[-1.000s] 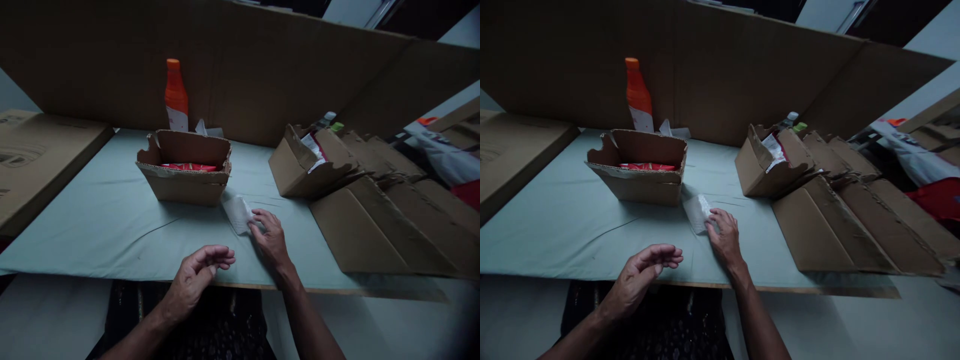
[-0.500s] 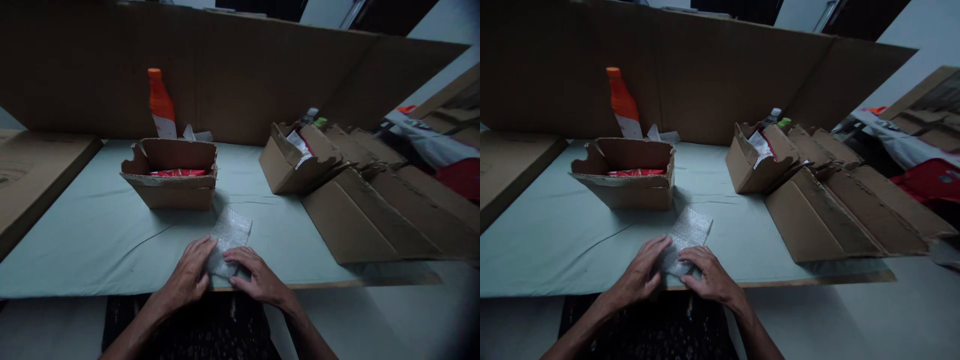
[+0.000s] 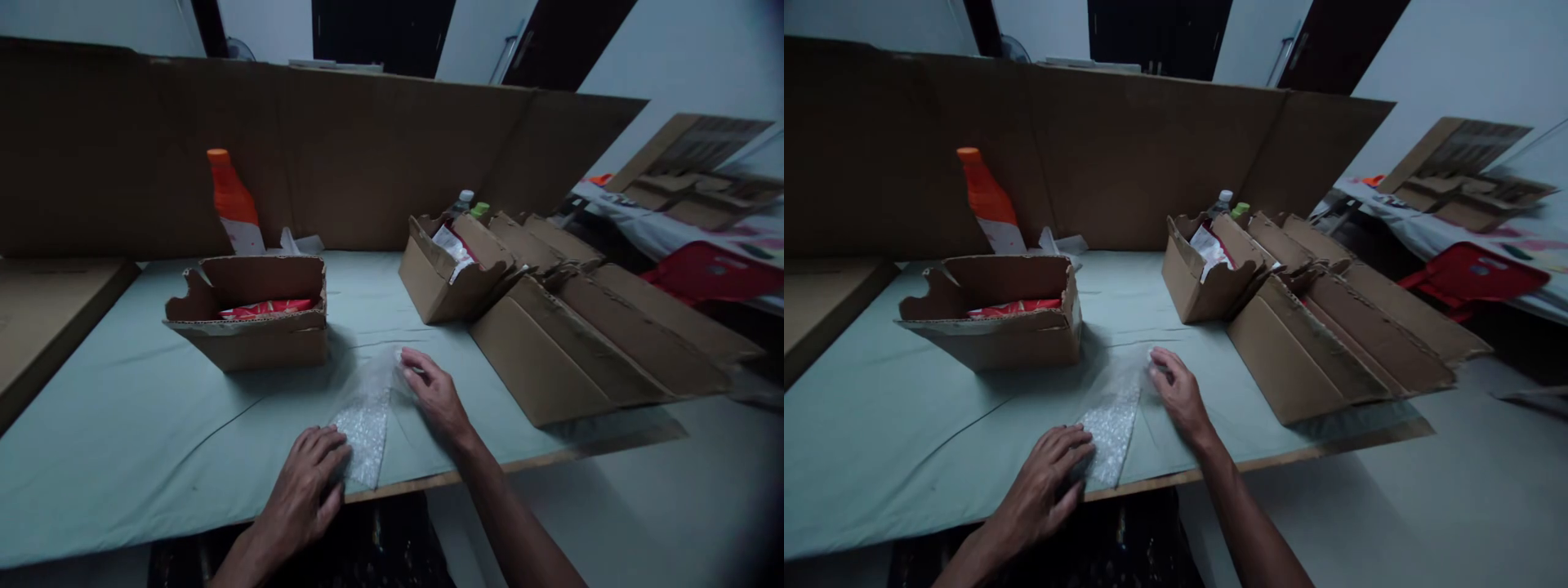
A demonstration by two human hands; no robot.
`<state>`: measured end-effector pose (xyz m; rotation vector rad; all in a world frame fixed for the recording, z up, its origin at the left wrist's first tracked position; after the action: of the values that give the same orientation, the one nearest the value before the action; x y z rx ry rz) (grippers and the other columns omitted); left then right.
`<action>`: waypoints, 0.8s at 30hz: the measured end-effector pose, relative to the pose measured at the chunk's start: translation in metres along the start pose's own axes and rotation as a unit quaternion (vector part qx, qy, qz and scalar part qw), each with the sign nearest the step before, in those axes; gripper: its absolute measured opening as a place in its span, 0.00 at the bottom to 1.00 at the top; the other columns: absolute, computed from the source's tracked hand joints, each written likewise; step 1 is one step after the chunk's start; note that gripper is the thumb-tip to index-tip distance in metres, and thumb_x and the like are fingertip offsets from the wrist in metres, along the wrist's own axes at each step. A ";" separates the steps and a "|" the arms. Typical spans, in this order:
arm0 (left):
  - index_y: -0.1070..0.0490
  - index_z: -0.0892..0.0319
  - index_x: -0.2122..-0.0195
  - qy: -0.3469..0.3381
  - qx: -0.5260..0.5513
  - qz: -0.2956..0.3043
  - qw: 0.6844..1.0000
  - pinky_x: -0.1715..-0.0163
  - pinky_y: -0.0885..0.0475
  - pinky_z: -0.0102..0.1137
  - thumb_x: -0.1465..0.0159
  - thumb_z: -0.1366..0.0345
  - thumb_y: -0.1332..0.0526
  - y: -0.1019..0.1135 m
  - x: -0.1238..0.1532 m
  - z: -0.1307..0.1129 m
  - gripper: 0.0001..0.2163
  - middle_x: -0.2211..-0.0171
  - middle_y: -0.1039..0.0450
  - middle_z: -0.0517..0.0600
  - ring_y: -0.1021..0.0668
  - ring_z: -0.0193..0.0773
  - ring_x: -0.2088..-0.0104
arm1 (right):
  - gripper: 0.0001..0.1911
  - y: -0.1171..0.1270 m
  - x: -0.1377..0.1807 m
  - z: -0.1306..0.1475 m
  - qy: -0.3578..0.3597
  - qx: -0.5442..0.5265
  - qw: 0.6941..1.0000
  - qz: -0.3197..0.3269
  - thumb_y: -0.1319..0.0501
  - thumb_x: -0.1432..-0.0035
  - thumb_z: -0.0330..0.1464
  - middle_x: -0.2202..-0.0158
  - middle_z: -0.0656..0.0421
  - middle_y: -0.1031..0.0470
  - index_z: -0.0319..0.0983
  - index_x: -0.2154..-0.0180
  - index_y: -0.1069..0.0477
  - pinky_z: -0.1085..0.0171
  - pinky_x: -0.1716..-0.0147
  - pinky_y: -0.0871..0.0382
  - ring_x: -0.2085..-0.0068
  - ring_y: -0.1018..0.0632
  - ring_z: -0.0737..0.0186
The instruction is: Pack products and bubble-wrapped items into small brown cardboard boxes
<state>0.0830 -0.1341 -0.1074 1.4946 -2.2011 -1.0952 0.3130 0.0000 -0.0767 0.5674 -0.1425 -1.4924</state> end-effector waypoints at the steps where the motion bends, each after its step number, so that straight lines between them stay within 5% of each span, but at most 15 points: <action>1: 0.30 0.53 0.42 -0.002 0.001 -0.005 1.000 0.39 0.40 0.57 0.45 0.75 0.40 0.000 -0.001 -0.001 0.27 0.42 0.28 0.57 0.29 0.56 0.40 | 0.15 0.003 0.006 0.004 0.010 0.004 1.000 0.013 0.41 0.39 0.35 0.45 0.49 0.24 0.39 0.53 0.23 0.54 0.47 0.27 0.42 0.25 0.52; 6: 0.27 0.53 0.45 -0.009 -0.005 -0.031 0.999 0.44 0.33 0.52 0.43 0.74 0.40 0.003 -0.005 -0.006 0.24 0.47 0.26 0.58 0.27 0.55 0.45 | 0.14 -0.023 0.044 0.040 0.102 0.047 0.970 0.216 0.42 0.38 0.29 0.51 0.54 0.20 0.42 0.53 0.22 0.55 0.46 0.29 0.48 0.21 0.57; 9: 0.27 0.54 0.46 -0.018 -0.027 -0.038 0.999 0.46 0.31 0.50 0.43 0.75 0.41 0.002 -0.006 -0.008 0.22 0.48 0.25 0.58 0.26 0.53 0.47 | 0.14 -0.046 0.047 0.050 0.167 0.095 0.943 0.273 0.41 0.39 0.26 0.55 0.57 0.18 0.43 0.54 0.22 0.56 0.47 0.30 0.52 0.20 0.58; 13: 0.28 0.55 0.49 -0.035 -0.050 -0.048 0.997 0.46 0.30 0.48 0.42 0.77 0.43 0.000 -0.004 -0.014 0.21 0.50 0.25 0.56 0.26 0.51 0.47 | 0.14 -0.062 0.008 0.033 0.177 0.117 0.944 0.251 0.38 0.42 0.28 0.54 0.58 0.19 0.44 0.54 0.22 0.56 0.45 0.31 0.51 0.21 0.57; 18: 0.30 0.57 0.52 -0.044 -0.078 -0.075 0.993 0.47 0.29 0.48 0.43 0.80 0.45 -0.003 -0.002 -0.019 0.20 0.53 0.25 0.55 0.27 0.49 0.48 | 0.18 -0.042 -0.052 0.000 0.120 0.124 0.979 0.108 0.44 0.39 0.28 0.47 0.51 0.22 0.41 0.51 0.23 0.49 0.40 0.35 0.45 0.25 0.53; 21: 0.30 0.57 0.55 -0.061 -0.079 -0.096 0.990 0.48 0.28 0.46 0.43 0.80 0.45 -0.003 -0.001 -0.019 0.17 0.53 0.25 0.54 0.26 0.48 0.48 | 0.17 -0.020 -0.044 -0.006 0.102 0.128 0.985 0.057 0.45 0.38 0.31 0.46 0.50 0.23 0.41 0.51 0.23 0.46 0.40 0.35 0.43 0.26 0.51; 24: 0.30 0.57 0.60 -0.067 -0.073 -0.115 0.988 0.49 0.28 0.45 0.42 0.81 0.45 -0.004 -0.001 -0.018 0.14 0.55 0.24 0.54 0.25 0.48 0.49 | 0.16 -0.015 -0.012 -0.002 0.113 0.135 0.979 0.100 0.42 0.38 0.31 0.46 0.51 0.23 0.41 0.51 0.23 0.47 0.41 0.34 0.43 0.26 0.51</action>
<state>0.0966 -0.1420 -0.0974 1.6851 -2.0166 -1.4348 0.2997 0.0122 -0.0820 0.9097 -0.2206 -1.2105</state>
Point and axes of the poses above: each hand's wrist, its own x-axis away from the middle knuckle, its own y-axis out of the back of the hand, z = x × y, the point moved 5 cm from there along -x, towards the middle knuckle
